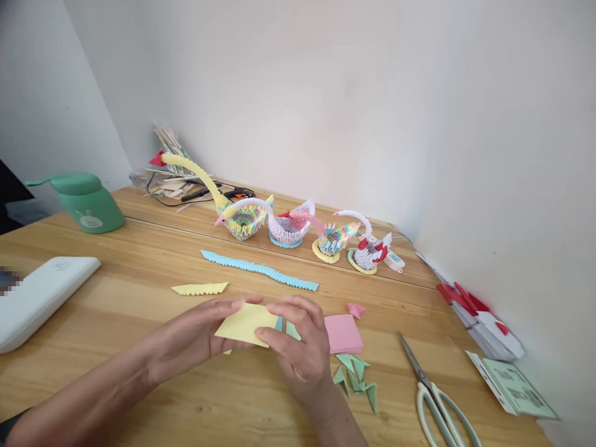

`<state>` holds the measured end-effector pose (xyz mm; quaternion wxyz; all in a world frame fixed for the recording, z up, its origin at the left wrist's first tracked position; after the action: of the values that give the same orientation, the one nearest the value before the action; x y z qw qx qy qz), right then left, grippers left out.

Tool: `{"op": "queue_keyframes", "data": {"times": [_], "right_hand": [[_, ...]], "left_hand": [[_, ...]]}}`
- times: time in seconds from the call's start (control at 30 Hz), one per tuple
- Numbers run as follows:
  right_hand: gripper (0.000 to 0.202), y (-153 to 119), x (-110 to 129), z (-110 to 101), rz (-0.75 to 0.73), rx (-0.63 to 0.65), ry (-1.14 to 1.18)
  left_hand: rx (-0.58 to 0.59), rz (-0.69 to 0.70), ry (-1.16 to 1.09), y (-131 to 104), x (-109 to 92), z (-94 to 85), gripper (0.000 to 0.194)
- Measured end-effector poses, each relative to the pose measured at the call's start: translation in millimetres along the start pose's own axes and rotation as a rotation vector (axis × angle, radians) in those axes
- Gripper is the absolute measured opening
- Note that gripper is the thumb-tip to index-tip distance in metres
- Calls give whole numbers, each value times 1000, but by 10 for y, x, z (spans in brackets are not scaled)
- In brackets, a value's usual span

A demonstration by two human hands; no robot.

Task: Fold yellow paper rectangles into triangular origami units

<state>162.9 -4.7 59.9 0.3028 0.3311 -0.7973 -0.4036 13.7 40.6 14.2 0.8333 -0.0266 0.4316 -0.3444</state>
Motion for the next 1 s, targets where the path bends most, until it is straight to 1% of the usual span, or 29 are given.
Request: {"op": "queue_keyframes", "data": {"times": [0.07,0.1,0.17,0.23,0.3,0.4,0.43,0.5,0.6,0.67,0.7,0.8,0.83,0.9,1.0], "right_hand": [[30,-32,-8,54,-8,37,14],[26,-47,-27,78,11,44,28],[18,-77,-91,114,109,34,68],[13,-116,-179,135,276,-2,140],[7,-170,-268,161,480,-28,230],[7,-256,-355,224,751,-14,346],[9,-278,-371,242,815,-12,376],[11,-305,-390,260,895,-35,421],[12,-328,-407,262,944,-94,460],[12,-348,-415,267,962,-114,488],[15,-359,-418,274,970,-111,500],[27,-390,-427,300,992,-75,517],[27,-395,-430,308,997,-65,518],[20,-393,-431,319,996,-53,522],[14,-369,-423,330,982,-39,521]], "left_hand": [[-57,30,-27,19,21,-54,28],[-79,54,-33,26,24,-78,29],[-90,105,-32,35,21,-102,29],[-64,152,4,34,16,-86,26],[-32,182,61,27,21,-46,23],[-21,201,126,16,40,6,23],[-27,207,132,14,46,14,24],[-27,232,133,13,51,23,30],[-15,275,209,19,61,26,51],[-51,278,303,28,74,14,68],[-78,277,330,32,78,8,73],[-129,271,325,38,76,7,76],[-134,265,313,40,76,9,77],[-143,256,299,44,79,2,78],[-137,258,305,62,98,-33,75]]}}
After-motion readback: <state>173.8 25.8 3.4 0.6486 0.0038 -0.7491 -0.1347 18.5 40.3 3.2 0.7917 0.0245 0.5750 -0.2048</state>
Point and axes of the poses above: each hand's wrist, its own y-axis towards the middle knuckle, its own z-axis out of the palm, x = y × z, the point moved 5 cm from there along y, towards the middle knuckle, and after that the axes turned 2 degrees about -x, right-handed, at the moved point
